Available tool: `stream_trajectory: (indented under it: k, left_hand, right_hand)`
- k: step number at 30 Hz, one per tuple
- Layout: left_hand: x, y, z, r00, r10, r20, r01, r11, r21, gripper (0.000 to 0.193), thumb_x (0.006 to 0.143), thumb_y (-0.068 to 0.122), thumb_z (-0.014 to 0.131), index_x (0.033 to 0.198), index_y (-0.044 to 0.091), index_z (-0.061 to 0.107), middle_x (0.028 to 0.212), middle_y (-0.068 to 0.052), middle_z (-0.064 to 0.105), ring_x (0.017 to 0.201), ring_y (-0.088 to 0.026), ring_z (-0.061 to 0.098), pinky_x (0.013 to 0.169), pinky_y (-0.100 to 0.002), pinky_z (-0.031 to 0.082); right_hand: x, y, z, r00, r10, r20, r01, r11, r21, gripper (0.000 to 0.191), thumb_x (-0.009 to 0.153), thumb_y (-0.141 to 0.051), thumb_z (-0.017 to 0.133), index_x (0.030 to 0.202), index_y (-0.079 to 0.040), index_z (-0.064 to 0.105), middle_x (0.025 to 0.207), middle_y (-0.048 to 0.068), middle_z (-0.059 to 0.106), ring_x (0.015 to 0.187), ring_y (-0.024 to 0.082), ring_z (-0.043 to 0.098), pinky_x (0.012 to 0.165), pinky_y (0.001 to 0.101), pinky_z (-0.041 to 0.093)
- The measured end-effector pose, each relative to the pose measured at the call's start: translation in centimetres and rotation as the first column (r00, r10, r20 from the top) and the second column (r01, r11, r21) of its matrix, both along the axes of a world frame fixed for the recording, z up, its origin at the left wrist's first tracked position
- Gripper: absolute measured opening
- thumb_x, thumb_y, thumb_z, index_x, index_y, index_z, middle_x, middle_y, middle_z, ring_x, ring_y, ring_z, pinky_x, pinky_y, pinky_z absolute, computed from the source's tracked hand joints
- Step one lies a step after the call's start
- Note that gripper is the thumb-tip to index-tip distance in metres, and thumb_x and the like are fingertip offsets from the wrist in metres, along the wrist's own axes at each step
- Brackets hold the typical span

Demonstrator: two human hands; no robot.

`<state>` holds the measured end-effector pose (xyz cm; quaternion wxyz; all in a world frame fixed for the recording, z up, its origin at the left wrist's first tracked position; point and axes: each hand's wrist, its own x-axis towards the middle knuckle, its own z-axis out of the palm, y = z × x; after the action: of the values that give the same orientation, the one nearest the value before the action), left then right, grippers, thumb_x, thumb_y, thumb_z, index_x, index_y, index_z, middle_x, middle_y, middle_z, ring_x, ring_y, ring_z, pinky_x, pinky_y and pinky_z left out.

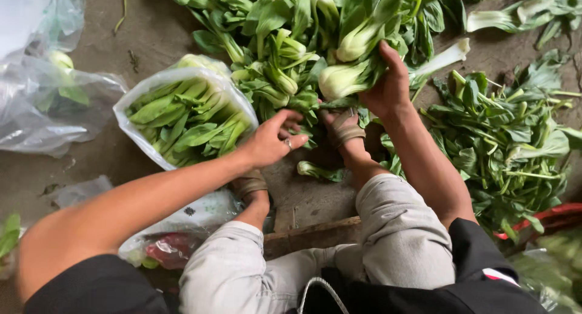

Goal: The person sits on the floor among piles of leafy green vegetables, picks up individual bok choy heads, strips off outer leaves and discards them on the ground, and places the trimmed heads into a plastic-lined basket, pressing them down to fit more.

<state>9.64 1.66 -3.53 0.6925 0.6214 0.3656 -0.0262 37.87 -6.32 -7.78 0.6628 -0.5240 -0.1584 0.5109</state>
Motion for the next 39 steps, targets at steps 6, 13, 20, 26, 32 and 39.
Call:
stream_trajectory:
  k: [6, 13, 20, 26, 32, 39]
  left_hand:
    - [2.2, -7.0, -6.7, 0.91, 0.409, 0.059, -0.302, 0.757, -0.58, 0.05, 0.097, 0.029, 0.065, 0.139, 0.005, 0.052, 0.115, -0.009, 0.069, 0.097, -0.016, 0.068, 0.082, -0.032, 0.057]
    - [-3.5, -10.5, -10.5, 0.964, 0.257, -0.067, -0.265, 0.904, -0.337, 0.022, 0.096, 0.016, 0.066, 0.114, 0.005, 0.071, 0.096, -0.005, 0.073, 0.079, -0.01, 0.064, 0.07, -0.029, 0.054]
    - [-2.4, -7.8, -9.3, 0.884, 0.455, 0.11, -0.44, 0.887, -0.138, 0.014, 0.104, 0.011, 0.065, 0.114, 0.004, 0.072, 0.081, 0.001, 0.059, 0.068, -0.004, 0.044, 0.059, -0.026, 0.038]
    - [-3.1, -5.9, -5.1, 0.962, 0.228, 0.151, -0.245, 0.964, 0.102, 0.024, 0.106, 0.009, 0.054, 0.127, 0.009, 0.066, 0.078, -0.005, 0.055, 0.069, -0.009, 0.051, 0.064, -0.031, 0.046]
    - [-1.7, -5.8, -3.9, 0.92, 0.152, 0.361, -0.284, 0.893, 0.348, 0.041, 0.103, 0.023, 0.067, 0.136, 0.004, 0.054, 0.125, -0.013, 0.063, 0.115, -0.024, 0.065, 0.096, -0.038, 0.054]
    - [2.4, -7.9, -6.2, 0.824, 0.484, 0.295, -0.416, 0.87, -0.266, 0.076, 0.098, 0.038, 0.08, 0.153, 0.0, 0.045, 0.144, -0.014, 0.058, 0.135, -0.023, 0.054, 0.115, -0.038, 0.043]
  right_hand:
    - [-1.2, -0.4, 0.3, 0.809, -0.051, 0.585, 0.166, 0.975, -0.144, 0.061, 0.1, -0.012, 0.073, 0.148, -0.006, 0.036, 0.135, 0.013, 0.055, 0.114, 0.019, 0.063, 0.09, 0.0291, 0.056]
    - [-2.0, -1.4, 0.9, 0.313, 0.111, 0.943, -0.164, 0.985, -0.061, 0.018, 0.101, 0.006, 0.074, 0.114, -0.004, 0.066, 0.114, 0.006, 0.07, 0.105, 0.016, 0.07, 0.086, 0.0294, 0.058]
    - [-6.4, 6.3, -0.8, 0.054, 0.19, 0.98, -0.506, 0.851, -0.137, 0.048, 0.091, 0.001, 0.077, 0.134, -0.001, 0.056, 0.134, 0.02, 0.061, 0.121, 0.04, 0.059, 0.105, 0.0462, 0.047]
    - [-6.0, 8.5, -2.1, -0.21, 0.205, 0.956, -0.378, 0.885, -0.273, 0.066, 0.083, -0.014, 0.086, 0.136, -0.007, 0.047, 0.128, 0.013, 0.058, 0.118, 0.038, 0.059, 0.104, 0.0523, 0.04]
    - [-3.5, 1.7, 1.1, 0.915, 0.186, 0.359, -0.164, 0.982, -0.09, 0.066, 0.092, -0.001, 0.075, 0.14, -0.007, 0.031, 0.126, 0.015, 0.061, 0.106, 0.025, 0.068, 0.091, 0.0369, 0.062]
    - [-9.5, -2.6, 1.5, 0.473, 0.557, 0.683, -0.555, 0.79, -0.26, 0.084, 0.09, -0.004, 0.081, 0.152, -0.009, 0.025, 0.142, 0.02, 0.046, 0.135, 0.037, 0.055, 0.111, 0.0456, 0.051]
